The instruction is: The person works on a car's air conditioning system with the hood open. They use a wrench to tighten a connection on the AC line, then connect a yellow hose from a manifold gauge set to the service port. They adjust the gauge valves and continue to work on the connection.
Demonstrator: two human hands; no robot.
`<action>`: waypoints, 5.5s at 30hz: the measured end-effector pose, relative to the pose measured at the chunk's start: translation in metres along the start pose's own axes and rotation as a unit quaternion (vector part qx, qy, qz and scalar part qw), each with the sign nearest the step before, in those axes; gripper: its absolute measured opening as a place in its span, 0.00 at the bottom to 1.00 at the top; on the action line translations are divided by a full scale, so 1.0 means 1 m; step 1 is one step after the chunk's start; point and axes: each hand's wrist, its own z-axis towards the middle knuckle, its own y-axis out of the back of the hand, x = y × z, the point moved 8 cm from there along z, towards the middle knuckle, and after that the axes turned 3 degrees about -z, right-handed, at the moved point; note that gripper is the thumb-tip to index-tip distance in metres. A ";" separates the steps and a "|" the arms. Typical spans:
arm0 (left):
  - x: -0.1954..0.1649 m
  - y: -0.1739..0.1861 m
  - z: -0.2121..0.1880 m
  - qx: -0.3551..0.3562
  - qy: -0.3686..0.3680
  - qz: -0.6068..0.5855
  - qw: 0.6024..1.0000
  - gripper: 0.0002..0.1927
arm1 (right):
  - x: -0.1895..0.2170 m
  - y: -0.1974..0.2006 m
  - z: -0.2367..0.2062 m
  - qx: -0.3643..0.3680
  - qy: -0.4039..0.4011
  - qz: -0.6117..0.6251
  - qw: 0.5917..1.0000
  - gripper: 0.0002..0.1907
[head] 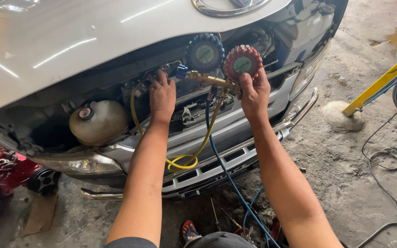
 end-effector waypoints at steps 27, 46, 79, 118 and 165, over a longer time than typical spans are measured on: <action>0.002 -0.004 0.006 0.002 -0.011 0.011 1.000 0.08 | -0.001 0.000 0.002 0.011 0.000 -0.003 1.000 0.27; -0.004 -0.010 0.008 0.027 -0.016 0.066 0.997 0.09 | 0.001 -0.003 0.002 0.015 0.003 0.017 1.000 0.31; -0.006 -0.015 0.008 0.022 -0.007 0.073 0.997 0.10 | -0.005 0.000 0.001 0.013 -0.009 0.007 1.000 0.25; 0.052 0.014 0.029 -0.001 0.069 -0.177 0.982 0.20 | 0.002 0.000 0.000 0.017 -0.003 0.014 1.000 0.27; 0.038 0.017 0.025 -0.007 -0.025 -0.092 0.995 0.13 | 0.005 -0.003 -0.002 0.016 -0.004 -0.010 1.000 0.20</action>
